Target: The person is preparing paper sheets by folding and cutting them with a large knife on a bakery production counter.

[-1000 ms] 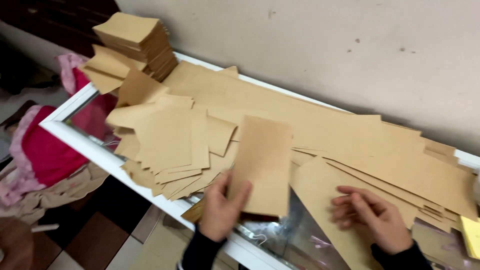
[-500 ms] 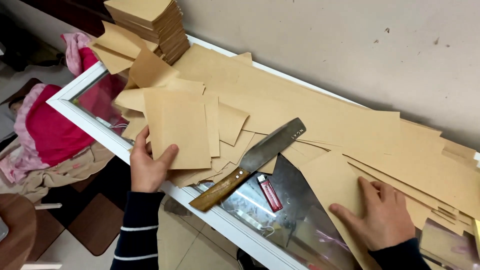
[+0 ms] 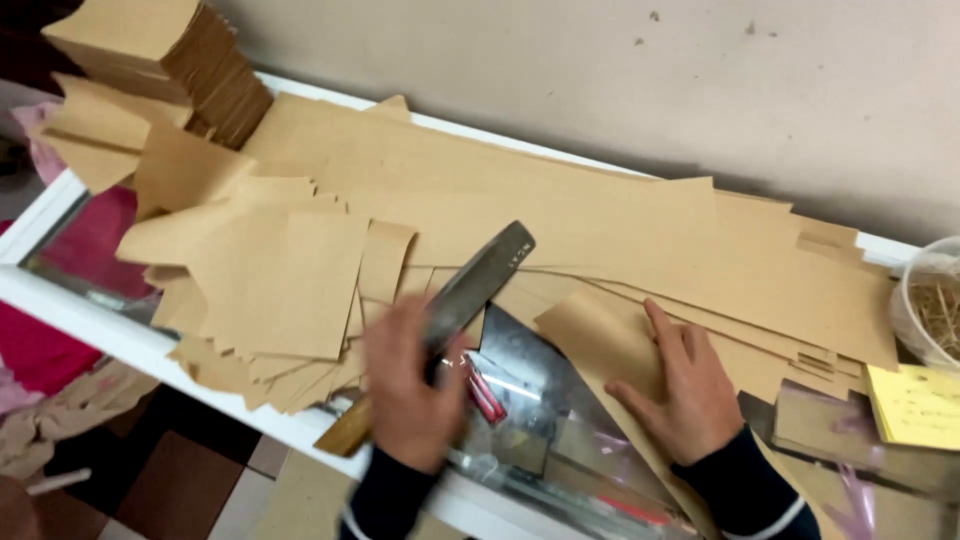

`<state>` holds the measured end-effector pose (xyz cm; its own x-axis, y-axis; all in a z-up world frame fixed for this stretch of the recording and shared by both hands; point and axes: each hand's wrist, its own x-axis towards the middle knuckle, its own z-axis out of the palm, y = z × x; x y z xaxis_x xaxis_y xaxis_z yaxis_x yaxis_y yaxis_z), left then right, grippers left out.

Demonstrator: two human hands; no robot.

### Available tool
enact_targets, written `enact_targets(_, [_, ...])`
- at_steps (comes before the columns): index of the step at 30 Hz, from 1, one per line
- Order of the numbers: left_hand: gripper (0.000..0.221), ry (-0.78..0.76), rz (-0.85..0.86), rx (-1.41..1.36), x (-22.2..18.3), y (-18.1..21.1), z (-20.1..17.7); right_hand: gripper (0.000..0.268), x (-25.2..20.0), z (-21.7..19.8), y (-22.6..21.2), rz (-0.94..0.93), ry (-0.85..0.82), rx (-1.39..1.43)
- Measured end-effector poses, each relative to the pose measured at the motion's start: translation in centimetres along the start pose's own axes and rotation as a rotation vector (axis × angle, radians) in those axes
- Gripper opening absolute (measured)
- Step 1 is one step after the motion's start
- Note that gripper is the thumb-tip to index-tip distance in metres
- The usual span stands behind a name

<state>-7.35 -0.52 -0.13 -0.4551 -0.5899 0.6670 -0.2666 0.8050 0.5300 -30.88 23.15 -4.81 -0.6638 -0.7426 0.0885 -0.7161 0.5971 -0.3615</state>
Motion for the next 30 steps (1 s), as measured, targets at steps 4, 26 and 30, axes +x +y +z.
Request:
enact_targets(4, [0.057,-0.228,-0.125,-0.313,-2.1,5.1,4.7,0.126,0.3,-0.6,-0.5,0.109,-0.041,0.111])
enact_targets(26, [0.093,-0.160,-0.376,-0.446,-3.9,5.6,6.6,0.025,0.0,-1.2,3.7,0.284,-0.017,1.095])
enact_targets(30, [0.082,-0.317,-0.534,-0.748,-3.7,5.6,6.5,0.026,0.4,-1.3,3.4,0.181,-0.091,1.166])
